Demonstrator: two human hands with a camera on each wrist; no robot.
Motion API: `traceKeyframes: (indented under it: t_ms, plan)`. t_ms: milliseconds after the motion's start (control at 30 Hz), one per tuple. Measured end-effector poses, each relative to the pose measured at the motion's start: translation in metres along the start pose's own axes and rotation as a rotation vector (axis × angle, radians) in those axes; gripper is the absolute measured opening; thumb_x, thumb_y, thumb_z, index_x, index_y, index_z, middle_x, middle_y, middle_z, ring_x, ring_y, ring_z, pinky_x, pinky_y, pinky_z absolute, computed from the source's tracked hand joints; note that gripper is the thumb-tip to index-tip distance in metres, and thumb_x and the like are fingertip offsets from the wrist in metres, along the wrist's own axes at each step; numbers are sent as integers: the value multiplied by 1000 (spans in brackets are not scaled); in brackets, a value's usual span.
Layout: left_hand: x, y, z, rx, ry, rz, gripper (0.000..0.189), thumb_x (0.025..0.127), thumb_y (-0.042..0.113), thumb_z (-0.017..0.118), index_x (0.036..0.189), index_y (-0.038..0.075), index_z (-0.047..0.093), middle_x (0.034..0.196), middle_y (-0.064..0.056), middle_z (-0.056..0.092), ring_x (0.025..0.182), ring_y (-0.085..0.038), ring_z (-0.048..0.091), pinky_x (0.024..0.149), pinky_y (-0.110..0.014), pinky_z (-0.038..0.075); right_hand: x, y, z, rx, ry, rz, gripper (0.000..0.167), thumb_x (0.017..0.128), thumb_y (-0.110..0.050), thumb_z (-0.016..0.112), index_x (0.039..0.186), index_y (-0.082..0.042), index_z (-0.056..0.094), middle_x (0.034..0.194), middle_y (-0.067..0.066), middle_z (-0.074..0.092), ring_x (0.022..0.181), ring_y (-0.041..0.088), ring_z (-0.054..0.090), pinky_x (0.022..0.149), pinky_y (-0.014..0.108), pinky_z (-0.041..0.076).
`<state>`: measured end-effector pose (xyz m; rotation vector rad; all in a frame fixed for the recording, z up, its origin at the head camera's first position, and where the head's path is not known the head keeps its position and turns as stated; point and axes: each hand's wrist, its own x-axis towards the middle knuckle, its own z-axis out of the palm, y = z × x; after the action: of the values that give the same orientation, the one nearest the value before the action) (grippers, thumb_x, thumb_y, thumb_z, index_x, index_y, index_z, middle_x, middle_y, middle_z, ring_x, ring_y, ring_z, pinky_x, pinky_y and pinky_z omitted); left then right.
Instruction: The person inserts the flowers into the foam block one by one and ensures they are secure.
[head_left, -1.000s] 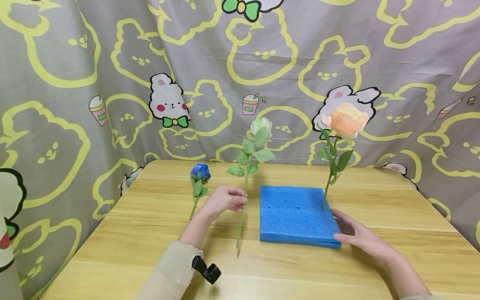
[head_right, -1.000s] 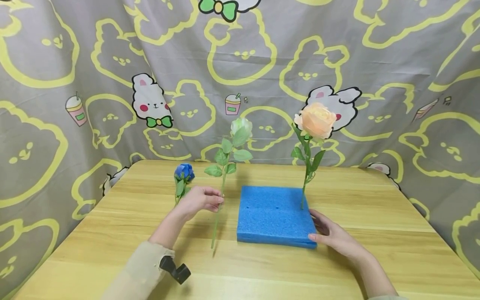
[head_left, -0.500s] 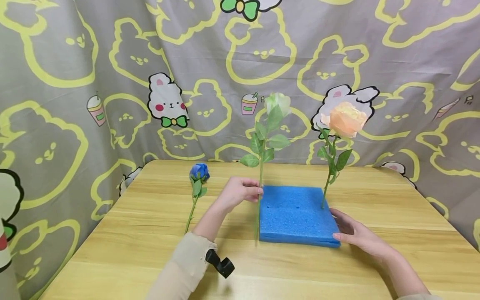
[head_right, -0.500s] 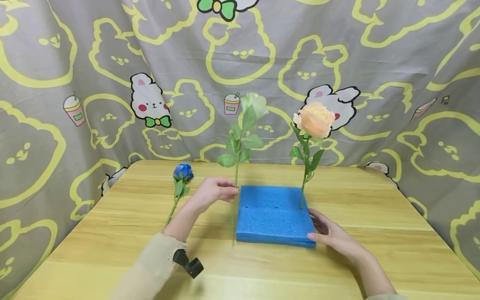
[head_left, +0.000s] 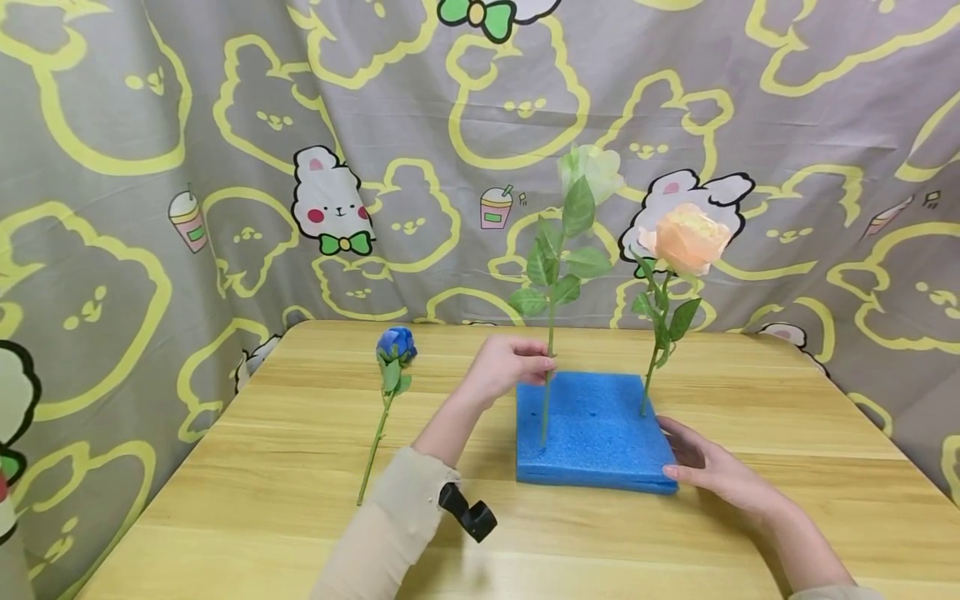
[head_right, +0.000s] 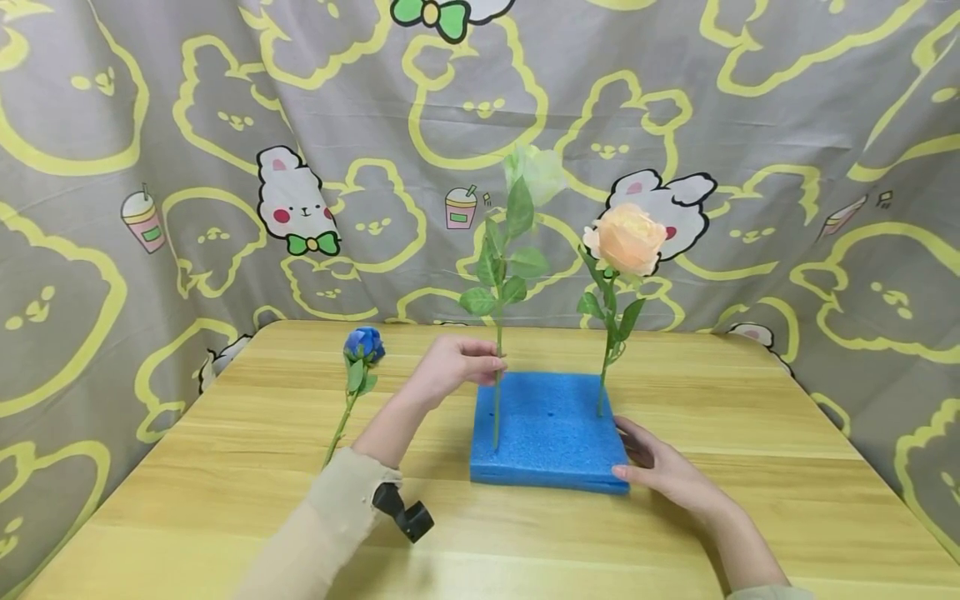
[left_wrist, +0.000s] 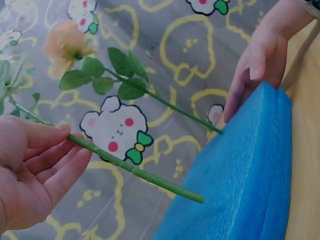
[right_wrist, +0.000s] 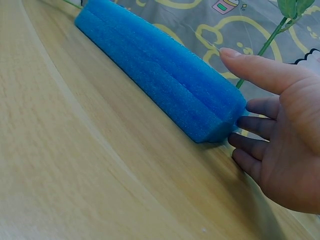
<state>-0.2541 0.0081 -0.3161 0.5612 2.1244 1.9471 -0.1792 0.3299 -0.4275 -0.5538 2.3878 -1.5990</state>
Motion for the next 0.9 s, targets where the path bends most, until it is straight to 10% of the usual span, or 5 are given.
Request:
traceKeyframes:
  t_ms: [900]
  plan:
    - [35, -2, 46, -31, 39, 87, 19, 82, -2, 67, 99, -10, 67, 87, -17, 69, 73, -20, 68, 66, -27, 56, -2, -2, 1, -17, 3, 19, 69, 92, -8, 55, 144, 9, 13, 145, 34, 14, 114, -11, 37, 90, 10, 34]
